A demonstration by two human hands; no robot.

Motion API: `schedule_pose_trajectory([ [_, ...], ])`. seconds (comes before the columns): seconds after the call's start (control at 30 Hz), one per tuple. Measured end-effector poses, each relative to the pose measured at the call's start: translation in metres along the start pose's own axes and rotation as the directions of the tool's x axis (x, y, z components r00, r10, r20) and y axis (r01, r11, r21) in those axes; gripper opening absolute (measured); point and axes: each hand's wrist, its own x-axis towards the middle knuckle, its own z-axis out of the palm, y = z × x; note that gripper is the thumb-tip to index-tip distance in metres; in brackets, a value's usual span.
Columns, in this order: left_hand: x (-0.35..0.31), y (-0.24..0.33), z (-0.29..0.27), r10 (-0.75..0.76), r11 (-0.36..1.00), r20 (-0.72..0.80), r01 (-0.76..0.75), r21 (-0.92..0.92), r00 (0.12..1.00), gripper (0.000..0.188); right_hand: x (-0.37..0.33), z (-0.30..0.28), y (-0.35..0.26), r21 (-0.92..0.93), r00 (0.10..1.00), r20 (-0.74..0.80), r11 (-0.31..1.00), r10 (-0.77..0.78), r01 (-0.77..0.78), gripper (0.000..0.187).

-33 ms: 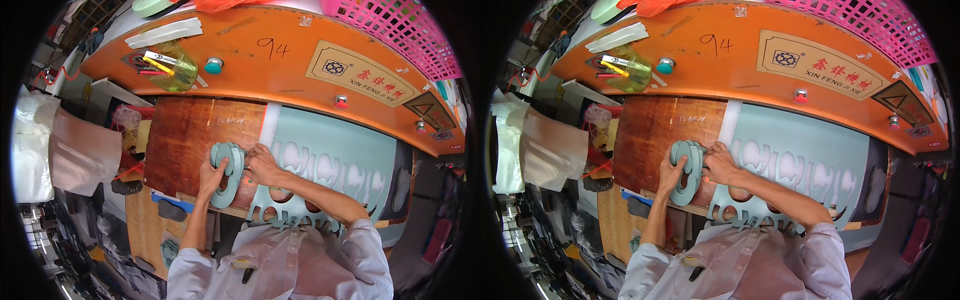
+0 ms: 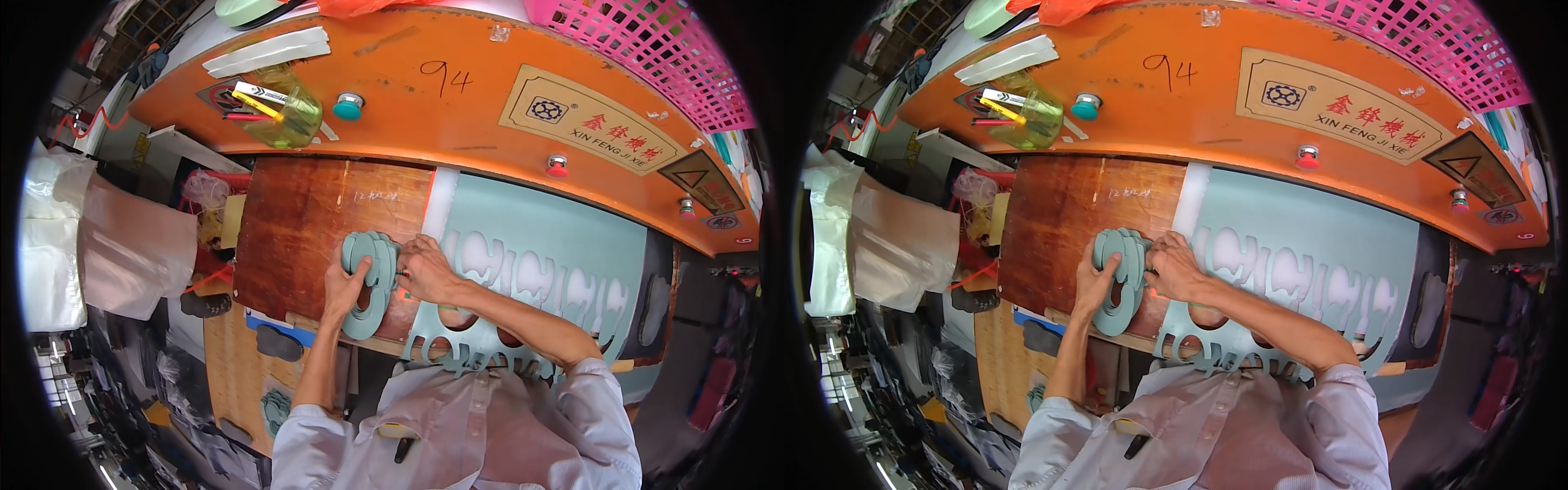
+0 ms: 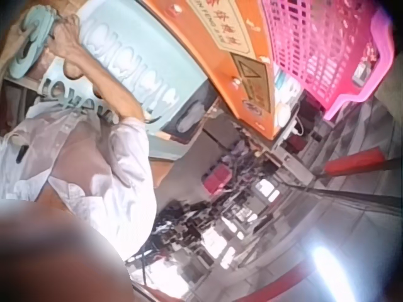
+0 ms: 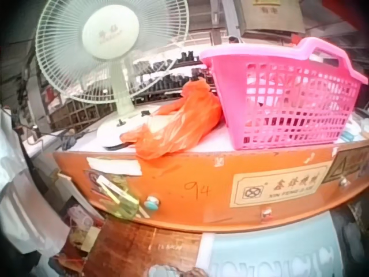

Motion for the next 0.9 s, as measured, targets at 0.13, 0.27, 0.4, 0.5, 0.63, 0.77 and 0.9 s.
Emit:
schedule_pose_trajectory([
  [0.13, 0.0, -0.003, -0.002, 0.044, 0.998, -0.006, -0.044, 0.042, 0.999, 0.077, -0.002, 0.001, 0.005, 0.029, 0.999, 0.026, 0.999, 0.036, -0.037, 0.023],
  [0.27, -0.001, 0.005, -0.005, 0.006, 1.0, 0.03, -0.006, 0.002, 1.0, 0.081, -0.001, -0.003, 0.006, -0.048, 0.995, -0.078, 0.996, 0.066, -0.07, 0.028],
  [0.4, -0.003, 0.012, -0.002, 0.006, 0.991, -0.067, 0.003, 0.137, 0.998, 0.083, 0.006, -0.014, 0.006, -0.405, 0.983, -0.158, 0.914, -0.098, 0.027, 0.03],
  [0.5, 0.001, 0.01, 0.003, 0.094, 0.992, 0.027, -0.096, 0.087, 0.995, 0.085, 0.018, -0.017, 0.004, -0.315, 0.996, 0.028, 0.946, 0.085, -0.072, 0.03],
  [0.63, 0.004, -0.002, 0.008, 0.104, 0.964, -0.083, -0.08, 0.253, 0.991, 0.082, 0.035, 0.001, -0.007, -0.141, 0.965, -0.217, 0.974, 0.146, -0.179, 0.036],
  [0.77, 0.004, -0.007, 0.009, 0.171, 0.962, -0.073, -0.15, 0.229, 0.983, 0.078, 0.039, 0.037, -0.017, -0.06, 0.944, -0.288, 0.981, 0.159, -0.183, 0.04],
  [0.9, -0.001, -0.003, 0.01, 0.195, 0.953, -0.076, -0.171, 0.25, 0.978, 0.071, 0.032, 0.056, -0.01, -0.133, 0.951, -0.298, 0.983, 0.084, -0.129, 0.043],
])
